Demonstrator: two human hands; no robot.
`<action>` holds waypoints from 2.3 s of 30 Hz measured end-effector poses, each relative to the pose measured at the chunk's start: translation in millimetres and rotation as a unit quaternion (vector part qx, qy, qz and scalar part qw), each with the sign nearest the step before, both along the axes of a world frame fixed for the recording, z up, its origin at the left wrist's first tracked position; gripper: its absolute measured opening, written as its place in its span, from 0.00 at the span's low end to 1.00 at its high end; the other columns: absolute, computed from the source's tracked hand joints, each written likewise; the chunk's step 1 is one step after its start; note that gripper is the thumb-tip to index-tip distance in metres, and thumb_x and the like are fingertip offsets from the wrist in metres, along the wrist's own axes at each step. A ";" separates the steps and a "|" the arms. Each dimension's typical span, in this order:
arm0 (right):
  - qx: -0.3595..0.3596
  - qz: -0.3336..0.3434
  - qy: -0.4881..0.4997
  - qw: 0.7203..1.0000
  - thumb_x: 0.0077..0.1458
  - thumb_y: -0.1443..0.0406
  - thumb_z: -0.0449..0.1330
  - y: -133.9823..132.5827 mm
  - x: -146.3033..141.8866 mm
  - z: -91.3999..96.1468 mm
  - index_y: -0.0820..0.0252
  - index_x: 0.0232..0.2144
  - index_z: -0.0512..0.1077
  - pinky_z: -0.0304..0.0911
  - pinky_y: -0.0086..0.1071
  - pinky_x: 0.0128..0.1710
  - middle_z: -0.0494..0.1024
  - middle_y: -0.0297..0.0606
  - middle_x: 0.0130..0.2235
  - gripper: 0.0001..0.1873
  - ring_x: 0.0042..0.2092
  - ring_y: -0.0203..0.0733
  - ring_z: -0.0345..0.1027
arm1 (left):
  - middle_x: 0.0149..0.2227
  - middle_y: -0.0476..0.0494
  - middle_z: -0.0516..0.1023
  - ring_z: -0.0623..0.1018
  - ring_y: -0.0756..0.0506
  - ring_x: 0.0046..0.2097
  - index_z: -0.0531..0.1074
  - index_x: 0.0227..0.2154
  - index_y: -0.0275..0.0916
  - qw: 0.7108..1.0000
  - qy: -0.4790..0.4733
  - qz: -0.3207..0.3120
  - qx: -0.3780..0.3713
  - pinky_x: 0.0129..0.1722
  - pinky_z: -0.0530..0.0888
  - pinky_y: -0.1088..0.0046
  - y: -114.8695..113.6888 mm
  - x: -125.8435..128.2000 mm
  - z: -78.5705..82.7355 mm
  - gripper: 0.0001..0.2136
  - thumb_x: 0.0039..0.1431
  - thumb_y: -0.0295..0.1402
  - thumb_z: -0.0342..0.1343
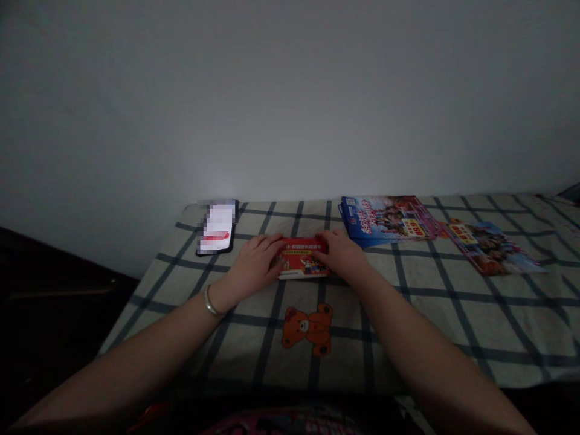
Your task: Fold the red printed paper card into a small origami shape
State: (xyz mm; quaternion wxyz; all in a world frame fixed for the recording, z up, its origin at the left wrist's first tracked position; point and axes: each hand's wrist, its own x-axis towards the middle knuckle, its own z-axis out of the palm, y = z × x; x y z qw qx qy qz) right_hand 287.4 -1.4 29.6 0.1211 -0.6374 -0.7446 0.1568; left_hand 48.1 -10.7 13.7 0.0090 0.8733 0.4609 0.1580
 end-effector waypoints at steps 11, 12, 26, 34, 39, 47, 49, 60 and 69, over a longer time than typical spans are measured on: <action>0.090 0.000 -0.065 0.994 0.57 0.53 0.59 -8.0 -2.3 -9.0 0.55 0.52 0.71 0.66 0.38 0.41 0.74 0.44 0.45 0.23 0.42 0.49 0.71 | 0.50 0.34 0.72 0.69 0.35 0.51 0.69 0.48 0.33 0.996 0.026 0.077 0.040 0.51 0.68 0.57 8.6 7.6 3.3 0.17 0.61 0.39 0.55; 0.103 0.008 -0.071 0.992 0.57 0.54 0.59 -8.3 -2.8 -9.3 0.57 0.50 0.72 0.66 0.39 0.42 0.74 0.44 0.44 0.22 0.43 0.49 0.71 | 0.50 0.35 0.72 0.69 0.35 0.50 0.70 0.48 0.33 0.996 0.024 0.077 0.046 0.51 0.68 0.57 8.5 7.0 2.0 0.16 0.61 0.39 0.55; 0.100 0.021 -0.026 0.994 0.55 0.55 0.62 -4.1 -0.1 -9.4 0.58 0.48 0.73 0.65 0.38 0.46 0.75 0.43 0.43 0.22 0.45 0.48 0.70 | 0.49 0.33 0.71 0.69 0.35 0.50 0.68 0.45 0.33 0.991 -0.010 0.122 0.052 0.50 0.68 0.56 9.8 2.3 -2.6 0.20 0.57 0.43 0.59; 0.096 0.018 -0.015 0.995 0.54 0.54 0.62 -2.6 0.9 -10.8 0.58 0.48 0.74 0.66 0.40 0.47 0.75 0.42 0.43 0.21 0.45 0.49 0.70 | 0.50 0.36 0.72 0.68 0.35 0.52 0.69 0.43 0.35 0.992 -0.064 0.107 0.031 0.52 0.66 0.55 13.4 0.7 -5.9 0.16 0.56 0.40 0.60; 0.106 0.025 -0.006 0.994 0.54 0.55 0.62 -2.9 1.7 -12.1 0.59 0.49 0.73 0.66 0.40 0.48 0.75 0.43 0.43 0.22 0.46 0.49 0.70 | 0.45 0.40 0.75 0.71 0.38 0.50 0.71 0.41 0.38 0.989 -0.140 0.053 -0.008 0.51 0.68 0.57 17.6 -1.7 -3.1 0.09 0.58 0.33 0.58; 0.108 0.028 -0.002 0.994 0.53 0.54 0.62 -2.6 3.1 -13.9 0.58 0.52 0.71 0.66 0.41 0.48 0.75 0.44 0.44 0.26 0.46 0.49 0.70 | 0.41 0.43 0.78 0.77 0.45 0.43 0.70 0.46 0.38 0.948 -0.302 0.040 -0.091 0.45 0.74 0.65 21.3 -6.8 -5.4 0.11 0.61 0.28 0.52; 0.110 0.028 0.002 0.994 0.53 0.54 0.63 -2.8 3.4 -14.2 0.59 0.53 0.71 0.66 0.42 0.48 0.74 0.44 0.44 0.27 0.46 0.49 0.70 | 0.40 0.44 0.78 0.77 0.46 0.42 0.71 0.45 0.38 0.935 -0.334 0.038 -0.111 0.44 0.75 0.67 21.6 -7.5 -6.5 0.10 0.62 0.28 0.52; 0.124 0.020 0.101 0.987 0.53 0.60 0.62 2.0 9.0 -21.2 0.59 0.46 0.74 0.68 0.39 0.44 0.76 0.42 0.42 0.17 0.43 0.45 0.71 | 0.35 0.47 0.78 0.77 0.48 0.37 0.74 0.37 0.39 0.929 -0.349 0.050 -0.110 0.39 0.75 0.70 22.1 -10.3 -1.4 0.07 0.58 0.25 0.53; 0.027 0.000 0.252 0.967 0.52 0.60 0.62 -1.9 7.8 -15.4 0.56 0.41 0.73 0.67 0.34 0.33 0.79 0.34 0.31 0.13 0.32 0.40 0.73 | 0.37 0.46 0.78 0.77 0.46 0.39 0.74 0.37 0.39 0.925 -0.358 0.062 -0.111 0.40 0.75 0.68 24.7 -12.5 -5.5 0.07 0.60 0.29 0.51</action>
